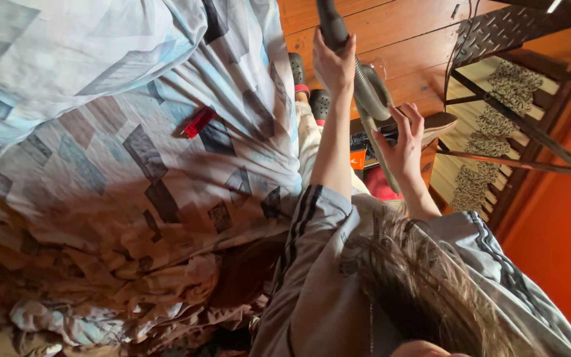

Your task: The person vacuums the headboard of a bed and the floor underneath it using a vacuum cleaner hose, moving pillows and a shoe aside to reach different areas.

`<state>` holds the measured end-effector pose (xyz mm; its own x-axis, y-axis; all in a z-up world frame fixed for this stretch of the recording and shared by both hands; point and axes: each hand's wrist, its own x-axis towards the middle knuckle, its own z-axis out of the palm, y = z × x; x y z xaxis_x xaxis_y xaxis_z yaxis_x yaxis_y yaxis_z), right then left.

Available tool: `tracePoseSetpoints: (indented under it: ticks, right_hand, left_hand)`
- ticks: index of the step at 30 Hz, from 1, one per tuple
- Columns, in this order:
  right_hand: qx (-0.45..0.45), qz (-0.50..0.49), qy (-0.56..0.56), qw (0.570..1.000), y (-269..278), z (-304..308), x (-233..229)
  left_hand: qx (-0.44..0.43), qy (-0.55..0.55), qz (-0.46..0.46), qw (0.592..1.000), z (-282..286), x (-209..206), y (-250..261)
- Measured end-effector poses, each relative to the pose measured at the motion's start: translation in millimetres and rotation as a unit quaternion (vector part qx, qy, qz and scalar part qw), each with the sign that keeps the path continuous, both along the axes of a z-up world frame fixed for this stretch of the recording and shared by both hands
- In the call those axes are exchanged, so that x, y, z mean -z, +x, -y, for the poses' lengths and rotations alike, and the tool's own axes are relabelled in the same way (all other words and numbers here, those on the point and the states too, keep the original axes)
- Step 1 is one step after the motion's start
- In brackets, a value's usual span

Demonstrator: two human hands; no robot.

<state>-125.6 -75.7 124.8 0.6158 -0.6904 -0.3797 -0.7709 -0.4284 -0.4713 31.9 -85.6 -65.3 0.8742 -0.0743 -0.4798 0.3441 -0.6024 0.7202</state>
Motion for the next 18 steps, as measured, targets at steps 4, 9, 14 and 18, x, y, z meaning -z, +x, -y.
tracePoseSetpoints:
  ticks: [4, 9, 14, 18]
  right_hand:
    - [-0.007, -0.006, 0.001, 1.0, -1, 0, 6]
    - [0.0, -0.027, 0.018, 0.999, -4, -5, 16]
    - [0.01, -0.037, 0.042, 0.998, -4, -5, 26]
    - [0.014, -0.046, 0.044, 0.998, 0, -8, 19]
  left_hand:
    - [0.01, 0.022, -0.014, 1.0, 0, 27, 4]
    - [0.009, 0.005, -0.032, 0.999, -4, 55, -4]
    - [-0.021, -0.021, -0.043, 0.999, -1, 74, -10]
    - [-0.031, -0.123, -0.07, 0.989, -5, 49, -2]
